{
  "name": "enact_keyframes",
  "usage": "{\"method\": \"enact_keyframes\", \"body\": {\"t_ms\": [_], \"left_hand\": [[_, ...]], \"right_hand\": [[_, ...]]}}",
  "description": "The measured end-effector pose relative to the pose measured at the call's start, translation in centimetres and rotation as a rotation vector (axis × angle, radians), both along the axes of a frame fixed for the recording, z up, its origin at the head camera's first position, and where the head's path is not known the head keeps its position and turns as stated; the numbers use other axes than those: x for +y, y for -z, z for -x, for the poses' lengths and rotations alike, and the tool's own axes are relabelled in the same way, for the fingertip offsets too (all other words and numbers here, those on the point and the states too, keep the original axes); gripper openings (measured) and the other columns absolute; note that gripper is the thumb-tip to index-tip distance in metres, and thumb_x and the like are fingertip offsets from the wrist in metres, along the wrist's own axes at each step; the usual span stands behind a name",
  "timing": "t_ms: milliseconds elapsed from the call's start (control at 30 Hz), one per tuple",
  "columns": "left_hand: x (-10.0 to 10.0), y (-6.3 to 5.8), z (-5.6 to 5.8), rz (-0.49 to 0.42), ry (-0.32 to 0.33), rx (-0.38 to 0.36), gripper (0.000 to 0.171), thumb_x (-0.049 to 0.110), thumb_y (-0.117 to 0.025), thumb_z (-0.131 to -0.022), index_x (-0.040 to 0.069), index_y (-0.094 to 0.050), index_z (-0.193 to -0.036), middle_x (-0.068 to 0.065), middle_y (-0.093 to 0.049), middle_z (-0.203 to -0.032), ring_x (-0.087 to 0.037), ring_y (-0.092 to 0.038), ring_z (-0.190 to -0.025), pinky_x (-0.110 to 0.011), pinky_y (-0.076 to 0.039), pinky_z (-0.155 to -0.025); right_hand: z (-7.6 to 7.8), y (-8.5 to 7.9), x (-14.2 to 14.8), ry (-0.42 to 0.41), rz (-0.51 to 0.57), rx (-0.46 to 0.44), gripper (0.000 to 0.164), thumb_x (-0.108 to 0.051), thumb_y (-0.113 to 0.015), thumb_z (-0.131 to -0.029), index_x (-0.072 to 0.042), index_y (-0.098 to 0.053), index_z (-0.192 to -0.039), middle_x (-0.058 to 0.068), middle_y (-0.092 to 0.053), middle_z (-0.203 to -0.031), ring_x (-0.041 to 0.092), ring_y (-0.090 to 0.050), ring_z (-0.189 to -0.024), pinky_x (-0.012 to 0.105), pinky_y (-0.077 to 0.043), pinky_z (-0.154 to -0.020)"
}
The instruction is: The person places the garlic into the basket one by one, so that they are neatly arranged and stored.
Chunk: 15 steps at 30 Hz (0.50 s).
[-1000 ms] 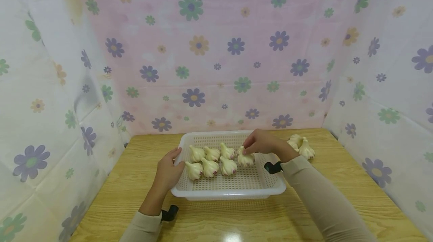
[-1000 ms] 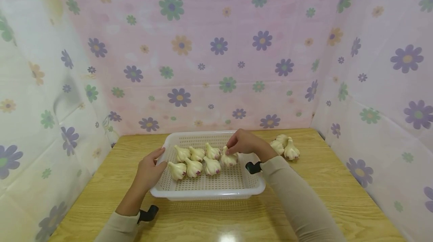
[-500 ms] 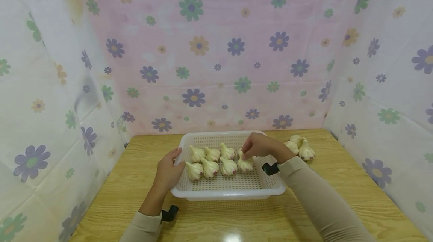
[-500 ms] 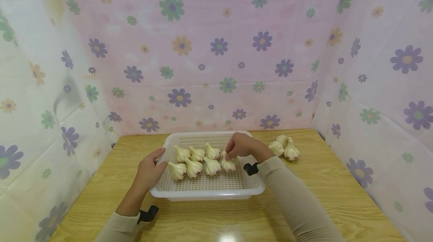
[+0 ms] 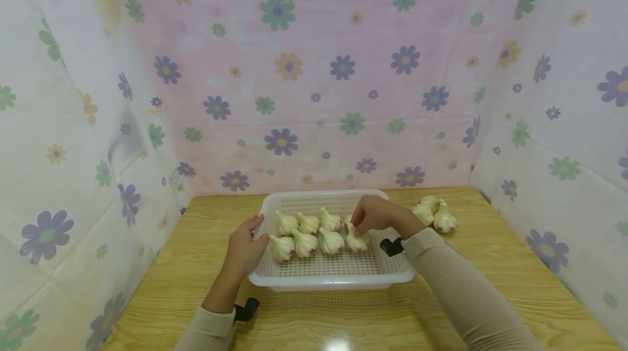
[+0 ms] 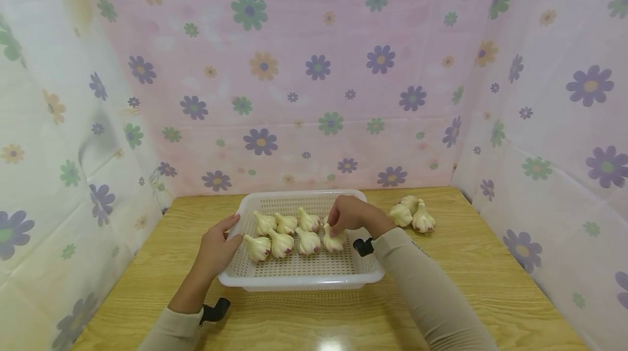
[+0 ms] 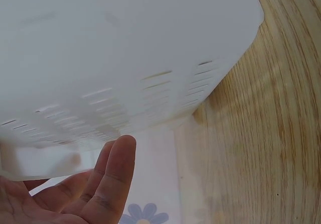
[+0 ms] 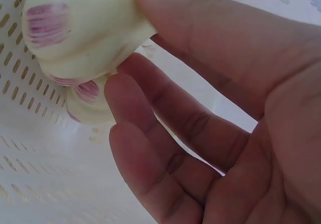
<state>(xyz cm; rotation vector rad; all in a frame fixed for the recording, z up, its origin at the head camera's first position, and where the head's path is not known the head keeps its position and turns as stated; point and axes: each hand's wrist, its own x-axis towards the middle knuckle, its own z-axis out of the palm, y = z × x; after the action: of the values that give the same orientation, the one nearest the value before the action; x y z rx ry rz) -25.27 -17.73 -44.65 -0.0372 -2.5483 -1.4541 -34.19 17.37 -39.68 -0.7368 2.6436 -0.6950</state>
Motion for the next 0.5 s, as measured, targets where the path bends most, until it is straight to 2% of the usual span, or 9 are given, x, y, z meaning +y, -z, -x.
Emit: {"method": "enact_keyframes", "body": {"t_ms": [267, 500], "left_hand": [[-0.02, 0.08, 0.05, 0.000, 0.002, 0.012, 0.058, 0.012, -0.061, -0.093, 0.001, -0.052, -0.150, -0.017, -0.045, -0.160, -0.043, -0.061, -0.129, -0.046, -0.061, -0.090], [-0.03, 0.08, 0.11, 0.006, 0.000, 0.015, 0.059, 0.012, -0.061, -0.092, 0.001, -0.053, -0.149, -0.017, -0.046, -0.159, -0.043, -0.063, -0.127, -0.045, -0.061, -0.089]], "right_hand": [[-0.32, -0.20, -0.03, -0.005, -0.019, 0.013, 0.011, -0.010, -0.086, -0.079, -0.014, -0.083, -0.089, -0.006, -0.075, -0.082, 0.010, -0.065, -0.075, 0.029, -0.056, -0.069], [-0.36, -0.18, 0.20, -0.016, -0.018, 0.024, 0.012, -0.010, -0.086, -0.080, -0.012, -0.083, -0.091, -0.004, -0.072, -0.077, 0.011, -0.057, -0.068, 0.028, -0.050, -0.062]]}}
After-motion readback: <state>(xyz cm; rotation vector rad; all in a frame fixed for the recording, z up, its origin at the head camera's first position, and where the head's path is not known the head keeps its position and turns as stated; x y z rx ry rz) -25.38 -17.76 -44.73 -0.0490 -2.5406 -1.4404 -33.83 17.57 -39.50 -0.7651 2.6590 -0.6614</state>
